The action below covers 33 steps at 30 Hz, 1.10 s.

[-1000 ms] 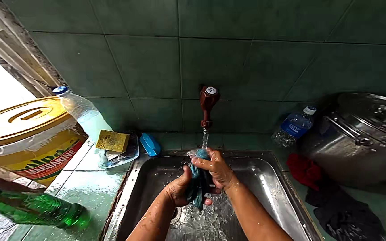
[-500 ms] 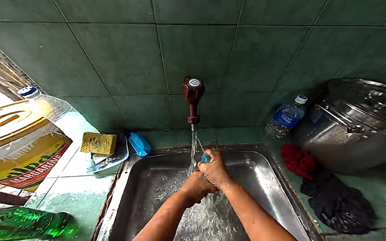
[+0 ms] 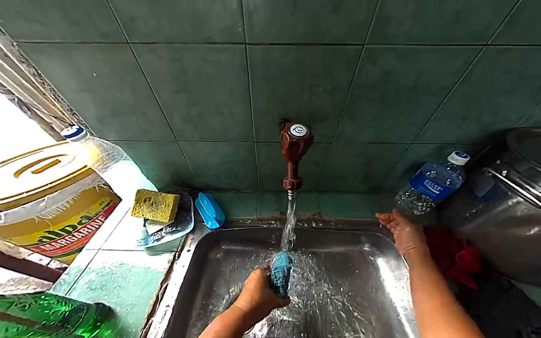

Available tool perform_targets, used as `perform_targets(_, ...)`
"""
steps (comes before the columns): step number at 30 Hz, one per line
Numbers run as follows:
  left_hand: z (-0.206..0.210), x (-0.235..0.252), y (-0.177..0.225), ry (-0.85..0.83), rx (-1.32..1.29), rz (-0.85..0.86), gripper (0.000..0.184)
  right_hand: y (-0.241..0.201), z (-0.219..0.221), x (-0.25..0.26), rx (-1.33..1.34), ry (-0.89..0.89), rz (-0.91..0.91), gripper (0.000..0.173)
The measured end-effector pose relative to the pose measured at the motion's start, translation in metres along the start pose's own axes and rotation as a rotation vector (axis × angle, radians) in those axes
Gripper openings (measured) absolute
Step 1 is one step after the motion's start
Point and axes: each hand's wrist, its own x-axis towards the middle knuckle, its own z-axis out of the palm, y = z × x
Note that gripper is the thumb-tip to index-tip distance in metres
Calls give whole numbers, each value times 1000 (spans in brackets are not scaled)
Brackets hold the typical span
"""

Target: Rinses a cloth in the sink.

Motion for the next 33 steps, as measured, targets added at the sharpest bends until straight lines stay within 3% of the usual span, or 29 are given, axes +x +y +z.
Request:
perform_targets(2, 1, 2, 0, 35, -150, 4, 63, -2, 22, -14, 14, -126, 45, 45)
perform_targets(4, 5, 3, 3, 86, -287, 1, 62, 0, 53, -45, 35, -378, 150, 46)
perform_targets(7, 9, 3, 15, 195, -529, 78, 75, 9, 109, -110, -43, -742, 283, 51)
perform_targets(9, 7, -3, 24, 218, -657, 160, 83, 8, 137, -158, -50, -852, 447, 57)
perform_targets(12, -4, -14, 35, 274, -677, 219, 60, 5, 151, -200, 146, -994, 699, 45)
perform_targets(14, -14, -15, 33, 381, -532, 204, 46, -5, 158, -210, 181, -996, 748, 56)
perform_targets(16, -25, -14, 24, 422, -379, 213, 42, -24, 161, -209, 80, -867, 711, 42)
perform_targets(17, -29, -16, 19, 428, -365, 219, 39, -32, 162, -207, -1, -786, 632, 24)
perform_targets(18, -32, -17, 15, 434, -398, 220, 33, -38, 160, -203, -104, -726, 528, 19)
perform_targets(21, -38, -23, 2, 367, -666, 145, 15, -54, 152, -187, -288, -621, 241, 28)
perform_targets(23, -34, -24, -5, 311, -791, 12, 31, -74, 151, -183, -288, -623, 125, 23)
perform_targets(26, -19, -26, -8, 183, -718, -125, 64, -98, 161, -189, -238, -690, 19, 16)
perform_targets(27, -14, -26, -4, 127, -693, -118, 67, -105, 165, -191, -222, -708, 14, 16)
perform_targets(29, -6, -23, 5, 68, -652, -36, 65, -112, 173, -193, -207, -720, 9, 14)
perform_targets(33, 1, -11, 24, 157, -561, 176, 51, -118, 177, -193, -110, -674, 37, 14)
